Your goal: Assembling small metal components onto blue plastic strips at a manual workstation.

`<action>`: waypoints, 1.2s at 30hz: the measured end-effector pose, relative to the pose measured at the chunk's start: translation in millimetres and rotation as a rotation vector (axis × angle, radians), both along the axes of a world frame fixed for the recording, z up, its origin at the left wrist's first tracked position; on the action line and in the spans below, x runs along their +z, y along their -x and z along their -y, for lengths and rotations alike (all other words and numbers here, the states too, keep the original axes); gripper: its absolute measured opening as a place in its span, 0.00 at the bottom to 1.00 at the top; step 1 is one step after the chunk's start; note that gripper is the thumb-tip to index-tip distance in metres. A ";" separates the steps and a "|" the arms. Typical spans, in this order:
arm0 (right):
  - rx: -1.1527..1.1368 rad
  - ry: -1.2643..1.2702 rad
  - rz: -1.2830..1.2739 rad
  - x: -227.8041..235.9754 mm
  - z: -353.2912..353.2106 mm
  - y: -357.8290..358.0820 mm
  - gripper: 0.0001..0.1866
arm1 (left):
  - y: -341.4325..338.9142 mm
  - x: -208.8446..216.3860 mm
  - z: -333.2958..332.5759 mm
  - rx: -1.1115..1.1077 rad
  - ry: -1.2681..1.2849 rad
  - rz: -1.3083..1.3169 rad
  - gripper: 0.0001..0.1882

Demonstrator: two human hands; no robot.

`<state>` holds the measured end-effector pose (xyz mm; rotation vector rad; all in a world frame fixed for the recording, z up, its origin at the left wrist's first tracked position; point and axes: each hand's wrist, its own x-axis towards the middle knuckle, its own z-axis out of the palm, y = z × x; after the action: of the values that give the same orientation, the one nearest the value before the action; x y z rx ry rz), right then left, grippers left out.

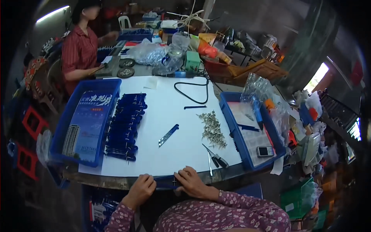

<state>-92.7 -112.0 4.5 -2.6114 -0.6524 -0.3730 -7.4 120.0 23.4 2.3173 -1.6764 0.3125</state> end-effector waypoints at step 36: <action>0.151 -0.097 0.105 -7.2 -59.3 -51.5 0.29 | 7.7 5.2 -61.9 0.334 0.181 -0.365 0.10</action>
<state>-41.1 -52.7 -2.6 -2.4451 -0.8401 -0.4848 -15.2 181.9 28.5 2.3368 -1.0487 0.0892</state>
